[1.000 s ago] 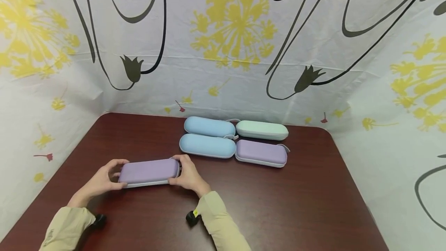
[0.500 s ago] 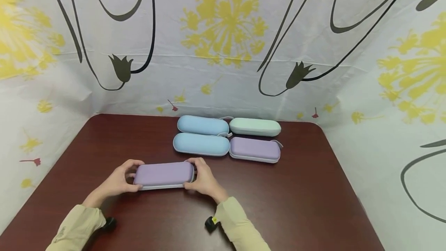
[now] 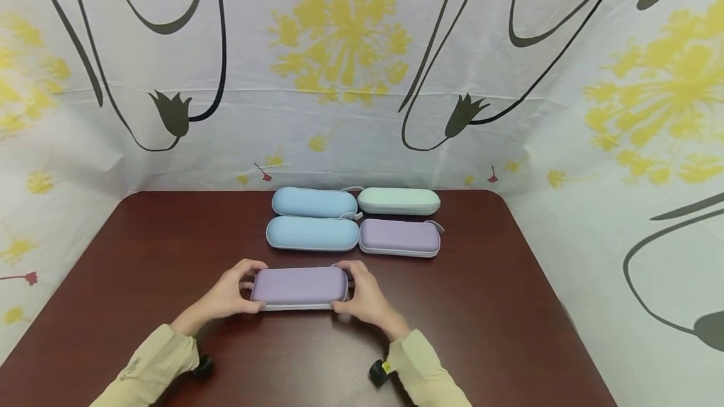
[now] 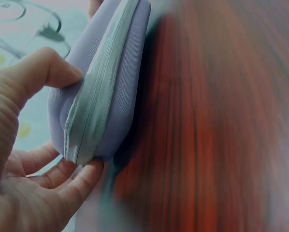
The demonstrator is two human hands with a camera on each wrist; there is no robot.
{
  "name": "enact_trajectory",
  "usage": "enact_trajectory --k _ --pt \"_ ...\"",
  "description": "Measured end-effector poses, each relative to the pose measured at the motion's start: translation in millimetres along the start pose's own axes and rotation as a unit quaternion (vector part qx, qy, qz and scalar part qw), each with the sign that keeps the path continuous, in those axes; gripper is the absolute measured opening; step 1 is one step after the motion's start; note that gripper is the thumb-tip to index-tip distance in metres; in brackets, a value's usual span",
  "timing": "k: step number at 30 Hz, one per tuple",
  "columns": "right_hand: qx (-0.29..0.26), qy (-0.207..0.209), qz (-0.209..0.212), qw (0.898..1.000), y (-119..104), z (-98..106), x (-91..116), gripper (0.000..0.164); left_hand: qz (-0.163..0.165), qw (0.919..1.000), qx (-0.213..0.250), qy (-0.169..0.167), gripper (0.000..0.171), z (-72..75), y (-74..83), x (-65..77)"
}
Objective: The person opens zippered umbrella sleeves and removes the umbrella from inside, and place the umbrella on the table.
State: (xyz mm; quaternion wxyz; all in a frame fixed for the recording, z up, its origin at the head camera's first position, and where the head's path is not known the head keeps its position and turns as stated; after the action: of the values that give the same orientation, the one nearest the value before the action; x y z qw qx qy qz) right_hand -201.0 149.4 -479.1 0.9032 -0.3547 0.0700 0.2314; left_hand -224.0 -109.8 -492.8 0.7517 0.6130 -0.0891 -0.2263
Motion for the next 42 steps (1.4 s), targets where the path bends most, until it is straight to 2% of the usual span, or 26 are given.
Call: enact_trajectory --k 6,7,10,13,14,20,24,29,31,34,37,42 --pt "-0.008 0.001 -0.012 1.000 13 14 17 0.069 -0.006 0.9998 0.006 -0.018 0.066 -21.8 5.8 -9.1" --pt "-0.009 0.003 -0.013 1.000 15 15 20 0.069 -0.007 0.9997 0.005 -0.022 0.066 -25.4 12.2 -9.7" --pt "-0.016 0.006 -0.013 1.000 4 27 25 0.067 -0.007 0.9996 -0.002 -0.027 0.065 -33.1 13.0 -13.6" --pt "-0.016 0.011 -0.011 1.000 -9 38 27 0.065 -0.009 0.9995 -0.003 -0.029 0.064 -37.4 12.8 -16.1" --pt "-0.016 0.010 -0.010 1.000 -14 41 27 0.064 -0.012 0.9995 -0.004 -0.028 0.064 -37.1 7.8 -16.5" --pt "-0.026 -0.012 -0.005 1.000 -14 43 27 0.063 -0.035 0.9991 -0.010 -0.025 0.063 -39.2 11.4 -14.3" --pt "-0.061 -0.049 -0.005 0.997 -2 43 27 0.052 -0.038 0.9988 -0.016 -0.027 0.064 -39.8 12.7 -13.5" --pt "-0.052 -0.070 -0.050 0.995 37 37 20 0.026 -0.039 0.9987 -0.022 -0.023 0.065 -38.4 13.4 -12.4" --pt "-0.036 -0.079 -0.061 0.994 49 33 15 0.024 -0.041 0.9986 -0.025 -0.022 0.065 -38.0 13.5 -11.8" --pt "-0.022 -0.097 -0.045 0.994 54 30 6 0.023 -0.041 0.9984 -0.032 -0.021 0.064 -38.2 13.3 -10.9" --pt "-0.020 -0.120 -0.046 0.991 59 26 -2 0.023 -0.042 0.9985 -0.029 -0.022 0.064 -38.9 13.7 -10.8" --pt "-0.065 -0.187 -0.087 0.976 68 18 -12 0.024 -0.038 0.9985 -0.033 -0.023 0.064 -40.2 13.6 -12.1"
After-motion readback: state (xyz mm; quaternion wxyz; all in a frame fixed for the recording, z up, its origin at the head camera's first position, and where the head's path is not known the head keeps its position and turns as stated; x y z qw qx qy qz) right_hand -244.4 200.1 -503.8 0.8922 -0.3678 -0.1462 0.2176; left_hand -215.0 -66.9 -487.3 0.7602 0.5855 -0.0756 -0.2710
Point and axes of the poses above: each hand's wrist, its own x-axis away from the middle knuckle, its own z-axis out of the back of the hand, y = z × x, the point moved 6 cm from there along -x, towards the middle knuckle, and after that the axes turned 14 degrees about x, right-handed, at the moved point
